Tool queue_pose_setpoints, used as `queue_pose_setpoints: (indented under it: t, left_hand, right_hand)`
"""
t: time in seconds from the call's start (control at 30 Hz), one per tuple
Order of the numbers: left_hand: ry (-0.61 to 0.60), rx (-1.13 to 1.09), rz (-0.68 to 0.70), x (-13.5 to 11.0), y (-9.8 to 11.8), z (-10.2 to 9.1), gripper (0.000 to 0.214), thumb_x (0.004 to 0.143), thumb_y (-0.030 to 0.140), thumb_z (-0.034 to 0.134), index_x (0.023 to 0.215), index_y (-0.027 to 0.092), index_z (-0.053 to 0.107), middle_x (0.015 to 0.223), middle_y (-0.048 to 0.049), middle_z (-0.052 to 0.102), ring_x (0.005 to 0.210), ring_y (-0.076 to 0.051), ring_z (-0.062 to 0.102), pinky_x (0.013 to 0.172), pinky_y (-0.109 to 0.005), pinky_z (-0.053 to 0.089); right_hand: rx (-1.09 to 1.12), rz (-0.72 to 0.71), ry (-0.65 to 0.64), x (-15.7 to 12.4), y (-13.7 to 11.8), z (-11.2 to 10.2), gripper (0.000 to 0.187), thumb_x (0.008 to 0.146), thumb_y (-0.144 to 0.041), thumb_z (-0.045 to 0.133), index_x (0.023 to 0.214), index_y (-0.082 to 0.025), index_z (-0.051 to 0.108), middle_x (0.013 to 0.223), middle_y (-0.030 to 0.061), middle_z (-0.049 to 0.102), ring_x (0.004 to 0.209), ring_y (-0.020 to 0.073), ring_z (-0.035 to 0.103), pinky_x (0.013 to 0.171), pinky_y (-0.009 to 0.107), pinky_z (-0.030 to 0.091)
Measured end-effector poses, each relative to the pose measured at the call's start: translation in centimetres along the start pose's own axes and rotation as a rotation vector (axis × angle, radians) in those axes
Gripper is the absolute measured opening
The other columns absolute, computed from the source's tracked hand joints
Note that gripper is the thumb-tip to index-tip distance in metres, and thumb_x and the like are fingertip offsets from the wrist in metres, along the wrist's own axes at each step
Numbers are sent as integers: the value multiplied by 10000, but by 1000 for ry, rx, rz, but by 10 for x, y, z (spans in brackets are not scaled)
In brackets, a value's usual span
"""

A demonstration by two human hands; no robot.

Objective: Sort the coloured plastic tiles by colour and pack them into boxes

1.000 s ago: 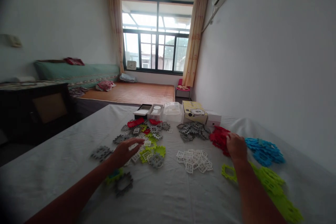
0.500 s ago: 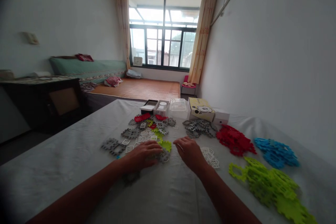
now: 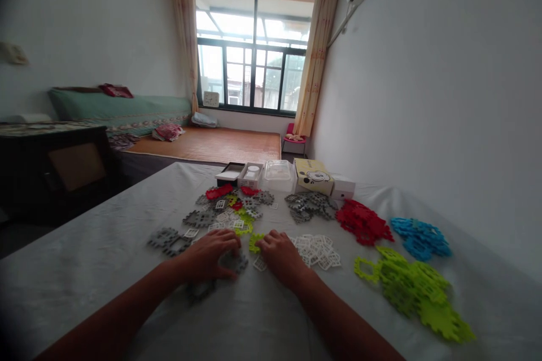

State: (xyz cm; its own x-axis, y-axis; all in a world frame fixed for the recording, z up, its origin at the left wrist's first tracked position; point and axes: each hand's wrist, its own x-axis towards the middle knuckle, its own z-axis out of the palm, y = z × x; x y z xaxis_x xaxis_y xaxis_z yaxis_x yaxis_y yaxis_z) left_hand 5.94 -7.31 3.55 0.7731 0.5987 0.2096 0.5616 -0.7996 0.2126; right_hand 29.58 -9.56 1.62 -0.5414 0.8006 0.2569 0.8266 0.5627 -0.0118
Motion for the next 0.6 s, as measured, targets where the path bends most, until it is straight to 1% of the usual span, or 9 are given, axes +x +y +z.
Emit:
queue_pose_setpoints:
  t: [0.1, 0.17, 0.23, 0.3, 0.37, 0.43, 0.47, 0.53, 0.6]
  left_hand:
    - [-7, -5, -11, 1, 0, 0, 375, 651, 512, 743, 864, 241, 594, 945, 1, 627, 953, -213, 554, 865, -286, 377]
    - [-9, -15, -13, 2, 0, 0, 363, 671, 523, 718, 860, 239, 592, 942, -4, 623, 952, -211, 555, 865, -282, 378]
    - [-12, -29, -13, 3, 0, -1, 359, 689, 540, 689, 855, 237, 592, 940, -10, 621, 950, -211, 557, 863, -282, 382]
    - [-20, -45, -10, 4, -2, 0, 360, 700, 552, 669, 850, 235, 591, 938, -17, 620, 945, -212, 559, 856, -282, 388]
    - [-23, -62, -5, 4, -4, 1, 361, 702, 556, 661, 847, 233, 591, 941, -23, 618, 944, -216, 560, 853, -285, 391]
    - [-22, -75, -4, 4, -6, 3, 357, 703, 553, 659, 846, 233, 591, 947, -26, 616, 949, -220, 558, 859, -290, 388]
    - [-22, -79, -6, 4, -7, 3, 352, 704, 550, 658, 846, 234, 591, 952, -24, 615, 953, -220, 557, 863, -291, 386]
    - [-23, -81, -11, 4, -9, 5, 341, 706, 540, 660, 848, 238, 590, 967, -19, 613, 960, -218, 555, 867, -289, 383]
    - [-28, -78, -14, 5, -11, 6, 331, 706, 529, 666, 851, 241, 589, 985, -14, 611, 963, -215, 554, 859, -284, 384]
  right_hand:
    - [16, 20, -6, -5, 0, -3, 223, 882, -172, 511, 1051, -257, 628, 932, 26, 671, 973, 188, 543, 808, 297, 386]
    - [19, 22, -20, -6, 0, -7, 240, 861, -164, 524, 1049, -268, 631, 938, 17, 673, 986, 192, 540, 813, 304, 385]
    - [15, 24, -8, -6, 2, -14, 253, 852, -152, 516, 1045, -262, 637, 939, 20, 677, 987, 197, 543, 828, 318, 386]
    - [32, 60, 45, -8, 10, -26, 297, 835, -121, 503, 1069, -249, 634, 957, 32, 681, 979, 195, 554, 840, 320, 392]
    - [84, 142, 132, -17, 28, -42, 356, 799, -87, 495, 1097, -232, 626, 968, 40, 683, 961, 183, 571, 845, 309, 409]
    - [150, 252, 220, -39, 57, -60, 396, 757, -87, 500, 1115, -210, 615, 958, 44, 683, 939, 177, 590, 856, 308, 430]
    - [188, 315, 249, -55, 75, -69, 405, 741, -104, 506, 1121, -199, 609, 954, 47, 682, 926, 178, 600, 856, 313, 442]
    - [276, 466, 279, -95, 112, -84, 413, 720, -163, 521, 1126, -179, 599, 962, 63, 681, 896, 190, 623, 837, 331, 470]
    - [387, 645, 292, -141, 143, -95, 392, 707, -231, 536, 1085, -159, 612, 980, 92, 683, 886, 210, 642, 805, 341, 494]
